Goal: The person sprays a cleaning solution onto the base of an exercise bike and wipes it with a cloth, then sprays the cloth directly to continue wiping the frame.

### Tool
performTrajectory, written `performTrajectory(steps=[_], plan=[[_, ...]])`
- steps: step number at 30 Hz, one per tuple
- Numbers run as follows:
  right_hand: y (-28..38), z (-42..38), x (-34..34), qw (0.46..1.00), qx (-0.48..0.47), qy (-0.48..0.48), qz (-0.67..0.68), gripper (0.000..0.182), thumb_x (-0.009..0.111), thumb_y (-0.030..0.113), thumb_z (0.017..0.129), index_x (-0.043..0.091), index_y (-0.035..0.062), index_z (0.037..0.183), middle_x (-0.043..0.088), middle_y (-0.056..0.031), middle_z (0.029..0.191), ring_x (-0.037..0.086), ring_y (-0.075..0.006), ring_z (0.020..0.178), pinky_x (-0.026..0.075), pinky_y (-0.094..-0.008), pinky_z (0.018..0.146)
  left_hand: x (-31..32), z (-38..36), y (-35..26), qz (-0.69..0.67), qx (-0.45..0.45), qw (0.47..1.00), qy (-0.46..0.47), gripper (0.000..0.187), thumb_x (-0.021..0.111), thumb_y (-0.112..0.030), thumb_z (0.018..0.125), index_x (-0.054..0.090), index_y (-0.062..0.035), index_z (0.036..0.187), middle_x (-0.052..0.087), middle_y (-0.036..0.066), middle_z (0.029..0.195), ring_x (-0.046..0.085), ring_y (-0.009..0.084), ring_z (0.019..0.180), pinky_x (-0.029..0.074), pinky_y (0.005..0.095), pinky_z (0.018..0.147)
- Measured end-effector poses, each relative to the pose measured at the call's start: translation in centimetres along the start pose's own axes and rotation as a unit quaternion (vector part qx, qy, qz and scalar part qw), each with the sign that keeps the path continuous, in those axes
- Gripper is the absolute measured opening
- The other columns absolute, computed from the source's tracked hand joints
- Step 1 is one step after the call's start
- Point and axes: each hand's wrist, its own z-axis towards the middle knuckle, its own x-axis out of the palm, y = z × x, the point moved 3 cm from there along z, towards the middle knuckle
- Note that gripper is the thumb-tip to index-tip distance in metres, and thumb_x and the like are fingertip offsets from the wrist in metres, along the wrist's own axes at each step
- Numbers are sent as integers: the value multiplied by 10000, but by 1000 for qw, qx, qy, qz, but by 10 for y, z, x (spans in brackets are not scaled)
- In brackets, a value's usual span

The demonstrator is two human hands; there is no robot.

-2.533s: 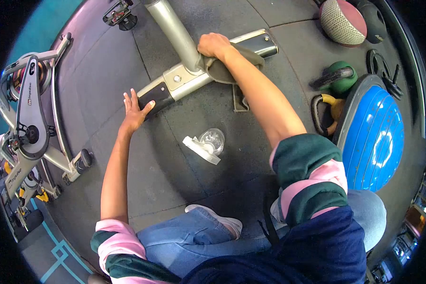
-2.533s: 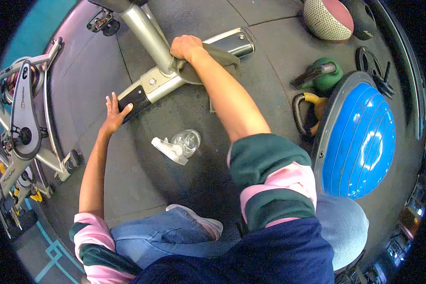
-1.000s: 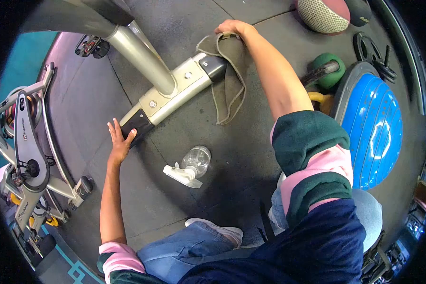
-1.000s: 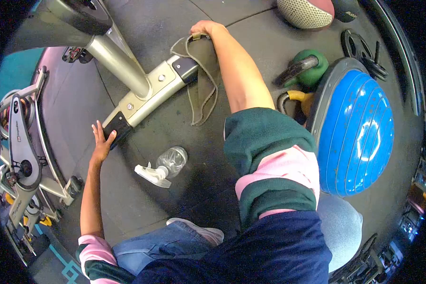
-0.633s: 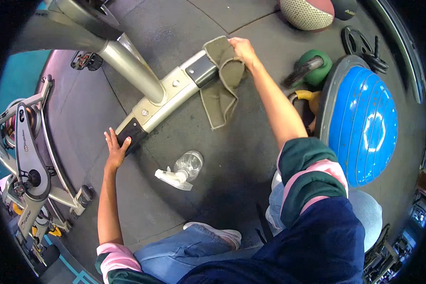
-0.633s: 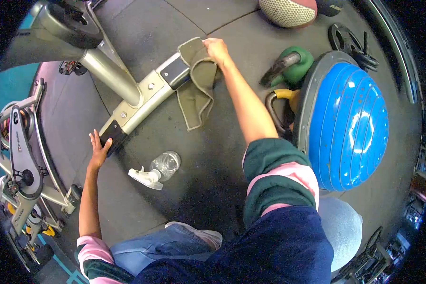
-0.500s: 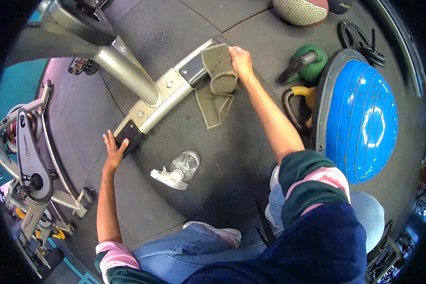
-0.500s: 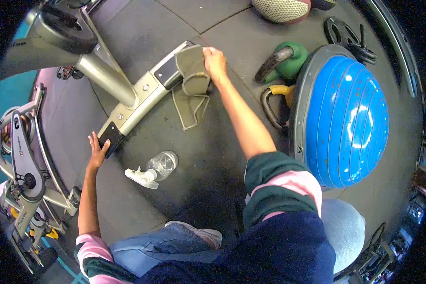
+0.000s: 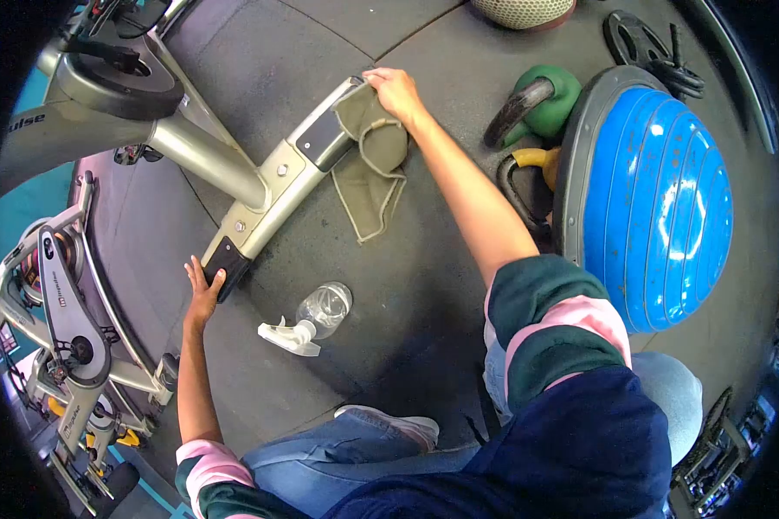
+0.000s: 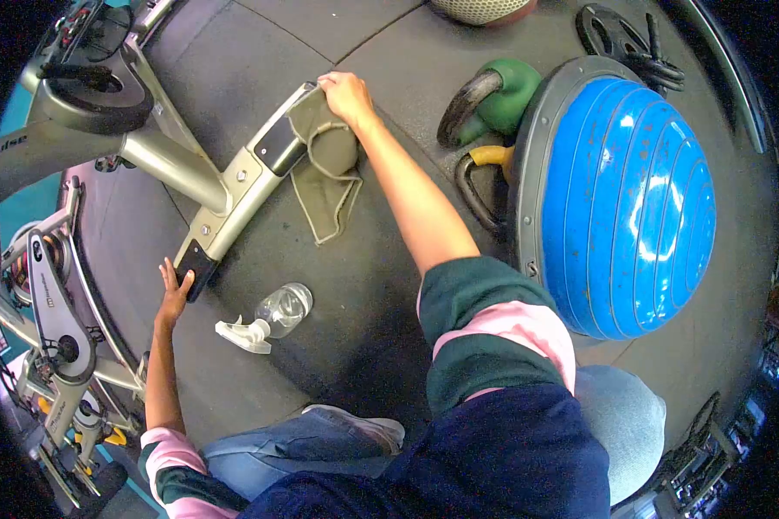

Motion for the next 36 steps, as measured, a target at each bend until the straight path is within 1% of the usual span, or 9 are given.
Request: performTrajectory(steps=[3, 11, 19, 22, 27, 29, 31, 32, 36], plan=[[-5, 3, 5, 996, 31, 75, 23, 340, 512, 268, 911, 652, 82, 1159, 658, -140, 1132, 614, -342, 1068, 468, -404, 936, -2, -1, -5, -11, -3, 1000, 10, 1006, 553, -576, 892, -77, -102, 1515, -173, 266, 1542, -70, 344, 1459, 107, 441, 1161], [16, -98, 1, 984, -87, -145, 50, 343, 513, 71, 935, 565, 23, 1270, 532, -154, 1349, 480, -285, 1284, 367, -341, 1079, -3, -2, -5, -6, -24, 1000, 14, 999, 554, -572, 892, -69, -103, 1517, -150, 249, 1554, -64, 318, 1464, 98, 437, 1163], [41, -16, 8, 994, -20, 78, -76, 319, 517, 109, 885, 618, 0, 1168, 586, -183, 1262, 562, -342, 1154, 442, -429, 984, -1, 1, 1, -12, -14, 1000, -3, 1019, 572, -572, 881, -65, -94, 1516, -147, 260, 1550, -92, 342, 1456, 83, 441, 1163], [41, -27, 36, 947, -235, -47, -214, 344, 495, 39, 837, 630, 4, 1151, 594, -170, 1258, 511, -344, 1233, 371, -457, 1072, 0, 1, 1, -16, -14, 1000, -4, 1032, 574, -583, 875, -70, -92, 1515, -153, 263, 1547, -94, 351, 1454, 78, 447, 1163], [61, -42, 40, 934, -280, 40, -219, 406, 484, -33, 815, 607, 20, 1199, 593, -165, 1259, 483, -322, 1268, 345, -427, 1107, 3, 3, 5, -25, -15, 1000, -2, 1059, 573, -618, 856, -73, -100, 1516, -173, 256, 1544, -97, 363, 1451, 95, 466, 1164], [78, -64, 58, 926, -267, 173, -201, 461, 485, -75, 785, 582, 18, 1226, 585, -172, 1266, 474, -314, 1279, 326, -416, 1125, 4, 5, 7, -23, -17, 1000, -7, 1071, 577, -628, 846, -74, -105, 1516, -175, 257, 1542, -91, 374, 1448, 113, 475, 1161], [82, -102, 100, 902, -370, 154, -163, 503, 476, -111, 760, 566, 17, 1238, 572, -182, 1277, 471, -307, 1284, 324, -410, 1131, 4, 4, 4, -7, -15, 1000, -6, 1077, 581, -632, 841, -70, -104, 1517, -173, 259, 1542, -84, 384, 1447, 123, 481, 1159], [89, -120, 117, 883, -407, 171, -161, 365, 495, 32, 843, 581, -21, 1193, 569, -185, 1280, 497, -310, 1259, 339, -428, 1113, 5, 4, 5, -17, -11, 1000, -9, 1084, 581, -642, 834, -61, -100, 1518, -168, 261, 1542, -80, 390, 1445, 126, 483, 1158], [92, -122, 120, 869, -429, 177, -174, 370, 494, 85, 880, 563, 3, 1234, 531, -154, 1342, 432, -268, 1321, 289, -398, 1148, 7, 3, 3, -18, -12, 1000, -18, 1098, 584, -660, 819, -47, -96, 1520, -162, 262, 1543, -80, 390, 1446, 123, 484, 1159]])
